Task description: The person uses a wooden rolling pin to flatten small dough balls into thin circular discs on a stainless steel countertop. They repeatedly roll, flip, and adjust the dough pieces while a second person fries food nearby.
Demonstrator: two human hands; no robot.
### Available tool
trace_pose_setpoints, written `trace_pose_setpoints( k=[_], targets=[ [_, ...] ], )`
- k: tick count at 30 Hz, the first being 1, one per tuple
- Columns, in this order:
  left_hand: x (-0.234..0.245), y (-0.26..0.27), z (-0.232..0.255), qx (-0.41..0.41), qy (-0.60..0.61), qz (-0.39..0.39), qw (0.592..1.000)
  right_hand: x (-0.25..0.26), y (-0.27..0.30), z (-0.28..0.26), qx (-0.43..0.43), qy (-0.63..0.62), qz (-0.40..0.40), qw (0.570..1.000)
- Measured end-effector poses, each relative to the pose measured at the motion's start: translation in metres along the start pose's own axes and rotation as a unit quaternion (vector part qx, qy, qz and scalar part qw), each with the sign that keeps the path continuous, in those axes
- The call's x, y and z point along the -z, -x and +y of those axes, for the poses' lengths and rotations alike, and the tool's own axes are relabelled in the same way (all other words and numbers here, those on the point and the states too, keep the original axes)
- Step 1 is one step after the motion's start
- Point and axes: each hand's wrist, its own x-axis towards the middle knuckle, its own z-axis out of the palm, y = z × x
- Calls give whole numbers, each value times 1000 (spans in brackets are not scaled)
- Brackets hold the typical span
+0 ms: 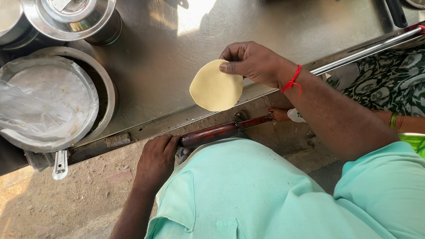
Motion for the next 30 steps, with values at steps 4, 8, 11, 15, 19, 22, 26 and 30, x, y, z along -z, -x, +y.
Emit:
trace_pose_setpoints(
  k=[4, 8, 11, 15, 19, 22, 26, 30],
  targets=[
    [1, -7, 0, -14, 7, 0, 1000, 23, -16, 57, -64, -181, 137, 972],
    [10, -18, -2, -17, -1, 6, 1000, 70, 13, 92, -1, -53, 302, 952],
    [19, -35, -3, -29, -1, 27, 999, 80, 51, 91, 64, 152, 290, 943],
    [20, -80, -14, -30, -33, 48, 998, 58, 79, 72, 285, 553, 115, 774],
    [14, -146, -40, -22, -92, 86, 992, 39, 35, 61, 126, 619, 156, 759],
    [5, -183, -53, 42, -42, 55, 997, 45, -5, 67, 150, 610, 225, 745],
    [-3, -173, -33, 25, -156, 7, 987, 35, 1, 105, 228, 627, 253, 700],
    [-5, -132, 5, 45, -110, -67, 991, 23, 41, 132, 158, 631, 202, 732]
  ],
)
